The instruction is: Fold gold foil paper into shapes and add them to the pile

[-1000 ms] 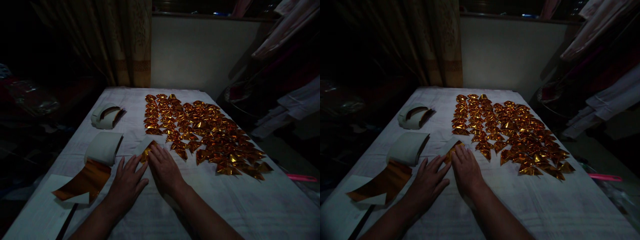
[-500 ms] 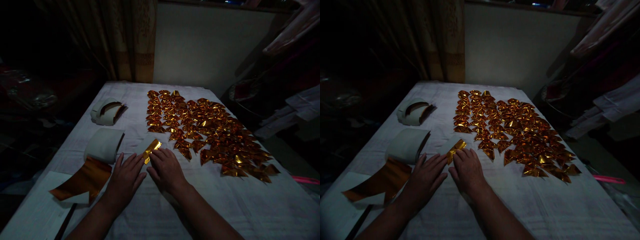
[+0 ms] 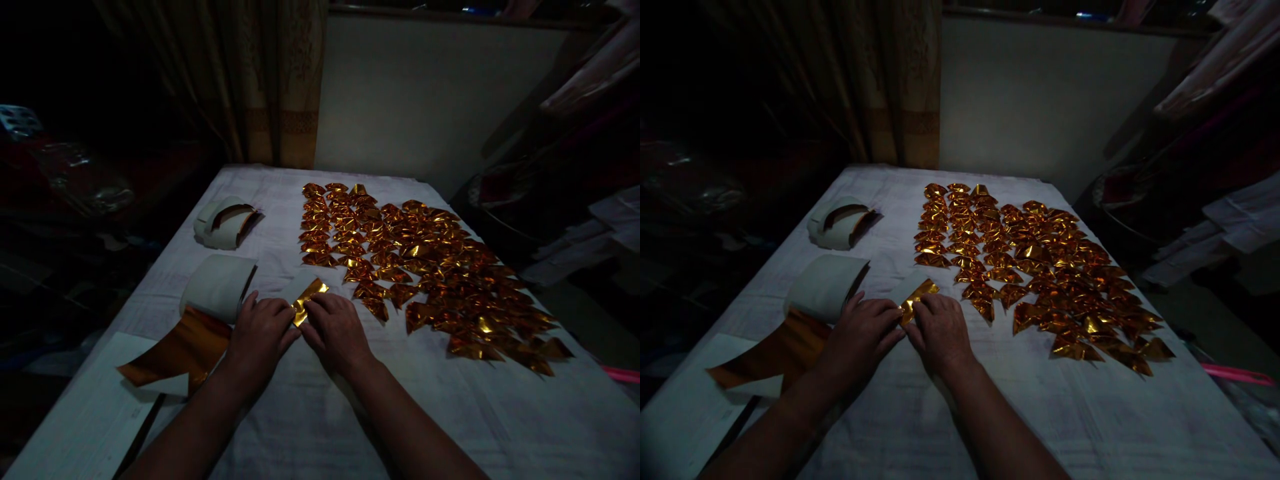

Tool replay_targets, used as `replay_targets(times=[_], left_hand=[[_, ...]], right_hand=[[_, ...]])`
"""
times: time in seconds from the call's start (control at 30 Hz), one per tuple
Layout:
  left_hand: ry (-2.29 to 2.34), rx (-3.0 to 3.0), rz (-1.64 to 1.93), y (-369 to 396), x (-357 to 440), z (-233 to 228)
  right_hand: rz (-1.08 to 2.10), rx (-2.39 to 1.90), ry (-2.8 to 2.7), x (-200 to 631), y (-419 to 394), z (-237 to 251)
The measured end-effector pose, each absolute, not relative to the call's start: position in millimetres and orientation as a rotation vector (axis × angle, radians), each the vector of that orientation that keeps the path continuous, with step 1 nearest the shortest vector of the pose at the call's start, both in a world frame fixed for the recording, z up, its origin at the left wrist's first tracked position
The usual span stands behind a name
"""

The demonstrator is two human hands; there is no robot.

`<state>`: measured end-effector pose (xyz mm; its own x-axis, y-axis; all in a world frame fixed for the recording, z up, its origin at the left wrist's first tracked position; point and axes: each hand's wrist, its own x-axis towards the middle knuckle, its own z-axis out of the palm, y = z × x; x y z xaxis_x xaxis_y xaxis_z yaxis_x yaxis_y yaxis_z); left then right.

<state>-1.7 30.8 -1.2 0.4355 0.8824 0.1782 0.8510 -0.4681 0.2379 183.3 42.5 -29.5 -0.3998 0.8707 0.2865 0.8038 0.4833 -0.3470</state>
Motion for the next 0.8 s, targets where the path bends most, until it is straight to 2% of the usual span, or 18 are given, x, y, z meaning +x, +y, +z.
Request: replay_targets(times=[0.3,0.63,0.8], left_hand=[[1.504,2.666,0.516,33.7,-2.8,-11.5],[1.480,2.555,0.651,35.7,-11.5,-19.0],[1.573,2.438,0.751,37.4,-15.5,-24.1]], right_hand=[[0.267,-1.322,-2.207,187.3,41.4,-33.8],[0.194,-1.350,-2.217,180.8,49.8,-36.3],[0.255,-1.396,-2.152,177.7,49.0,-33.3]])
